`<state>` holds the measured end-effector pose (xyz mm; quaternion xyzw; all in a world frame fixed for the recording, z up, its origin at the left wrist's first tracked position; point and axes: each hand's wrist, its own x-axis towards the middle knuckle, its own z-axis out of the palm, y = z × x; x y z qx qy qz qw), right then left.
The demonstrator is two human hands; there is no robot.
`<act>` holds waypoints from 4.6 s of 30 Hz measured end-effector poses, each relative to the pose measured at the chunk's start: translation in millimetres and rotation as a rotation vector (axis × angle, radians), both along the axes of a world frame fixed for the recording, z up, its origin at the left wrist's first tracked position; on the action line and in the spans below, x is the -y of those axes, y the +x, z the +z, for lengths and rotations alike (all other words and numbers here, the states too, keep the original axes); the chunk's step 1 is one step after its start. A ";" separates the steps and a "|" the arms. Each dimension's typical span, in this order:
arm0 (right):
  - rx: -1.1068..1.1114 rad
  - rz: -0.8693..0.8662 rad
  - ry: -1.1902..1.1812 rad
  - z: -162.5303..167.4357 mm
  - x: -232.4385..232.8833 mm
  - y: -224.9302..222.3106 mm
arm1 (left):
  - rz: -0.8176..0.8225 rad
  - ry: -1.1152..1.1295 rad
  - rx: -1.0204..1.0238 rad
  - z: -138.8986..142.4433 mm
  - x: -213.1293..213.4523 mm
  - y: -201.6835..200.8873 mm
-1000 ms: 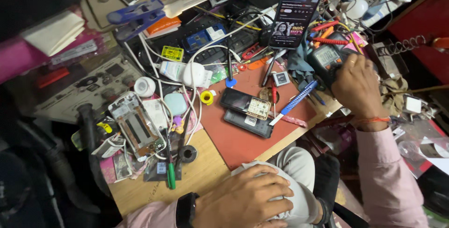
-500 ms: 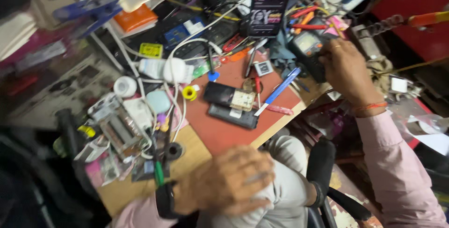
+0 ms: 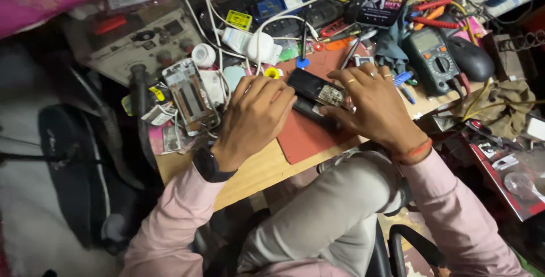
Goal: The person sits at a repair bench testing a keypad mobile phone, then removes its back cover and battery and handles small internal components. They reattach the battery and press the cover back onto the phone body.
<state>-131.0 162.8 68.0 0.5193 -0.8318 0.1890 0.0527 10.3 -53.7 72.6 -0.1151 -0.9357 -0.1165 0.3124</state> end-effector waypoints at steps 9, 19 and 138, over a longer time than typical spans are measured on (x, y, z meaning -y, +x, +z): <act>-0.049 -0.020 -0.127 -11.4 20.3 -3.3 | -0.012 0.133 0.009 -11.4 -9.3 -3.0; 0.023 -0.347 -0.355 -4.6 -2.1 99.2 | -0.347 2.249 0.551 -41.4 -77.1 29.0; 0.080 -0.106 -0.308 -22.5 7.4 135.7 | -0.331 1.982 0.541 -62.4 -60.6 20.9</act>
